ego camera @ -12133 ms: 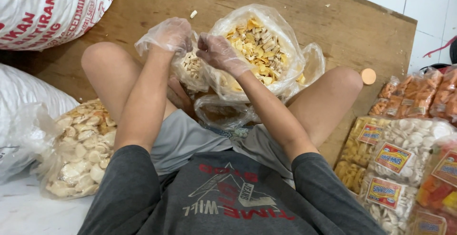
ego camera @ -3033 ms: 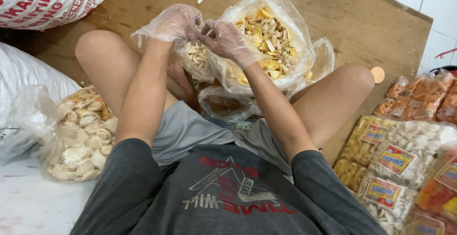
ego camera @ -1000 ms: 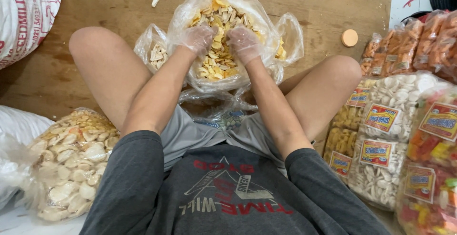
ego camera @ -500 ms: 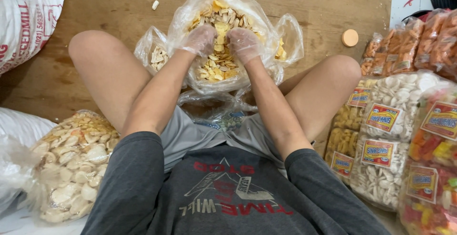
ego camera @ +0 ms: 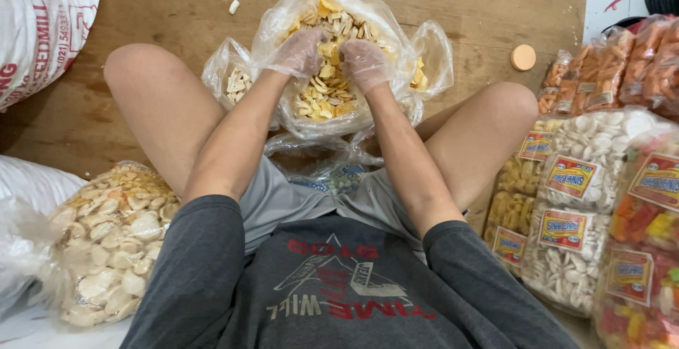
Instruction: The person sits cross-legged on the floor and sorts yellow snack chips from a large plastic bag into smaller bags using gloved hands. The person repeatedly scoops chips and transfers them while surrounded by other packaged snack items.
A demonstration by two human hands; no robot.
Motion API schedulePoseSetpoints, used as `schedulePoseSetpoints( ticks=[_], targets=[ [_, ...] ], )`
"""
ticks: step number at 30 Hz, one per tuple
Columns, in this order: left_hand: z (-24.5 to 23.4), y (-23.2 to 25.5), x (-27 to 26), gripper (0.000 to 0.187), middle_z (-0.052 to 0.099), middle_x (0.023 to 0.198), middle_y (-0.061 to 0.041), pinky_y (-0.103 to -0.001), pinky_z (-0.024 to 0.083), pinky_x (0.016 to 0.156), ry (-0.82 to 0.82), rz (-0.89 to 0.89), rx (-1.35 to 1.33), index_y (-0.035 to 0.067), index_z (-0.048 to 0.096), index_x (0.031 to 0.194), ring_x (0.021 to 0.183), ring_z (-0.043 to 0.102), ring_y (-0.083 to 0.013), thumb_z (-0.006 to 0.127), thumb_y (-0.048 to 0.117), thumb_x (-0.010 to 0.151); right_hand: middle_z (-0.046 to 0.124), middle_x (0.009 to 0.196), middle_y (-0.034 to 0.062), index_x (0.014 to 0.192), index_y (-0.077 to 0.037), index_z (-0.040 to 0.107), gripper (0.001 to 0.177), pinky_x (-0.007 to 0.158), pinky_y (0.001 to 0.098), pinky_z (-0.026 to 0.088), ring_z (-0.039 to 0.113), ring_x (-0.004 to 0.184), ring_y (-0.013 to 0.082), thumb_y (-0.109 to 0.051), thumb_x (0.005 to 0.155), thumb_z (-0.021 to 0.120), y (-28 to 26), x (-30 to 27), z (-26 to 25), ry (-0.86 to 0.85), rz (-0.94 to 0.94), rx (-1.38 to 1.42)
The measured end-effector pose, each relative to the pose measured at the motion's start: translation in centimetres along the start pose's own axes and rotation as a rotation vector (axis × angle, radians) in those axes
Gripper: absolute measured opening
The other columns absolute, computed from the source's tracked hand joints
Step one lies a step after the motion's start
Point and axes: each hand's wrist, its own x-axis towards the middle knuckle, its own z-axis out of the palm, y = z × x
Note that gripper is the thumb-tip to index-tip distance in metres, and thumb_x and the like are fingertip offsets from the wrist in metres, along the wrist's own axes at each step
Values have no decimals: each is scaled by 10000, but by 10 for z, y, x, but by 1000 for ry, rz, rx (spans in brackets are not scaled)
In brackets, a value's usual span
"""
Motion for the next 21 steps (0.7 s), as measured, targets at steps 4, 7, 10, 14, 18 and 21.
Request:
schedulePoseSetpoints(
  ticks=[4, 7, 10, 14, 18, 21],
  targets=[
    [1, -8, 15, 197, 641, 1290, -83, -182, 468, 548, 10, -4, 14, 119, 589, 971, 586, 515, -54, 477, 230, 852, 674, 806, 11, 837, -163, 699, 145, 735, 279, 582, 658, 754, 133, -130, 953, 617, 3, 1, 2, -57, 37, -15],
    [-2, -7, 14, 112, 488, 1516, -124, -306, 505, 802, 55, 54, -46, 138, 597, 787, 1012, 486, -208, 513, 199, 829, 671, 753, 13, 777, -157, 703, 183, 702, 273, 591, 665, 730, 137, -95, 930, 622, 1, 0, 3, 30, -6, 19],
    [-9, -22, 25, 162, 471, 1224, -129, -327, 559, 833, 199, 304, 374, 76, 629, 851, 1056, 497, -295, 508, -30, 861, 643, 738, 2, 784, -157, 671, 214, 695, 252, 592, 647, 703, 117, -74, 956, 573, -4, -5, -7, 7, -27, -13],
    [-4, 0, -8, 257, 485, 796, 0, -253, 504, 629, 193, 258, 420, 142, 523, 800, 685, 509, -155, 449, 186, 1043, 609, 737, -4, 818, -144, 642, 215, 731, 246, 590, 621, 685, 99, -96, 994, 529, -4, 0, -4, -62, -77, -137],
    [12, -24, 11, 187, 456, 684, 23, -196, 339, 453, 79, 65, 306, 64, 636, 922, 525, 375, -92, 455, 74, 875, 579, 733, -17, 850, -151, 605, 202, 637, 238, 553, 572, 637, 92, -122, 1021, 500, 2, -2, 4, -104, -58, -192],
    [22, -88, 74, 389, 724, 1118, -139, -529, 500, 972, 134, 238, 773, 108, 758, 1020, 1155, 637, -342, 533, 382, 859, 703, 770, -32, 759, -261, 623, 39, 772, 303, 569, 724, 888, 141, -242, 791, 610, 32, 6, 35, 149, -207, -132]
  ],
)
